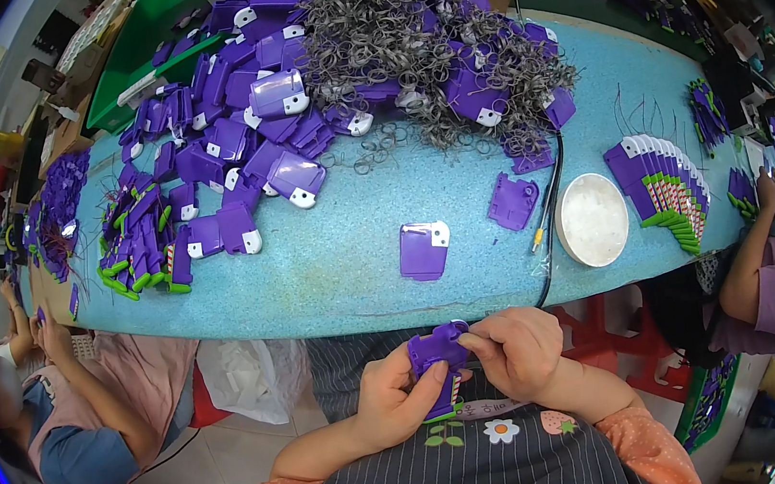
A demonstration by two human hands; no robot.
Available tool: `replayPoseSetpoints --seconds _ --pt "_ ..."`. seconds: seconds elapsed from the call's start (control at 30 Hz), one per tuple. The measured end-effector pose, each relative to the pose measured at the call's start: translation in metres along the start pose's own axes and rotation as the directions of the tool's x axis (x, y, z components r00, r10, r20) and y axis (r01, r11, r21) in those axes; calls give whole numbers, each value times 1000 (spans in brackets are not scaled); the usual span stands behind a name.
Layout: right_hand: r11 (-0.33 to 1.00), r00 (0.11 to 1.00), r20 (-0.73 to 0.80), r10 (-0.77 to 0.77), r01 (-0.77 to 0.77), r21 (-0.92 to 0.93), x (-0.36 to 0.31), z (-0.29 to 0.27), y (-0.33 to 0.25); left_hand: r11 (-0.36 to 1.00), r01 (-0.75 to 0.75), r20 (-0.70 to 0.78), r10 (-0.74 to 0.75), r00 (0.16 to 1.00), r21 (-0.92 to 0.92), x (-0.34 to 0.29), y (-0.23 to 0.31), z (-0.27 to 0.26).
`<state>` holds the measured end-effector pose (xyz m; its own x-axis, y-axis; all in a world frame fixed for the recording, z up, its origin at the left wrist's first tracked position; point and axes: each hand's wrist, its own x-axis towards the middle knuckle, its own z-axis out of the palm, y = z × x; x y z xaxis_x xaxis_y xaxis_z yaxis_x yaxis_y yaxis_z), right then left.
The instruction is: The person assembles purple plastic toy components by hand at a workbench. They pick up a purple plastic body, insert a white plastic piece, and attach a grey elastic band. The person repeats this process for multiple units, placing the finished items into a pile on the table.
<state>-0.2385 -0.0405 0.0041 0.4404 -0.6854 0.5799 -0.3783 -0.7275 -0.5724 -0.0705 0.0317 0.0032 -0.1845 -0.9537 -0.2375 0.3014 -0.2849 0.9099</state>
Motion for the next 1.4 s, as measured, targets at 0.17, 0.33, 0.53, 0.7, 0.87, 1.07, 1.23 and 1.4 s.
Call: replayPoseSetpoints --seconds 0.17,0.33,0.53,0.7,0.87,1.07,1.23,1.4 --pt "1000 999 -43 -3 4 25 0 3 5 999 39 51 -38 998 -19 1 1 -1" --pt "1000 997 -77 -15 15 3 -1 8 8 987 -60 13 59 998 146 2 2 0" --pt "999 986 -164 5 3 49 -4 12 9 737 -347 79 374 924 580 7 4 1" --pt "988 980 -169 101 -79 129 -5 12 5 576 -425 162 451 878 699 6 6 2" --pt "975 981 -136 135 -107 196 -11 11 5 576 -429 158 461 873 696 9 8 4" --pt "966 986 -116 123 -92 242 -8 9 6 645 -376 136 391 910 666 7 6 6" --pt "920 981 -1 195 -182 348 -5 8 4 968 -100 -27 109 994 231 2 2 0" --pt "832 919 87 385 -386 397 -10 6 5 996 46 -19 -48 999 -72 1 9 -4"
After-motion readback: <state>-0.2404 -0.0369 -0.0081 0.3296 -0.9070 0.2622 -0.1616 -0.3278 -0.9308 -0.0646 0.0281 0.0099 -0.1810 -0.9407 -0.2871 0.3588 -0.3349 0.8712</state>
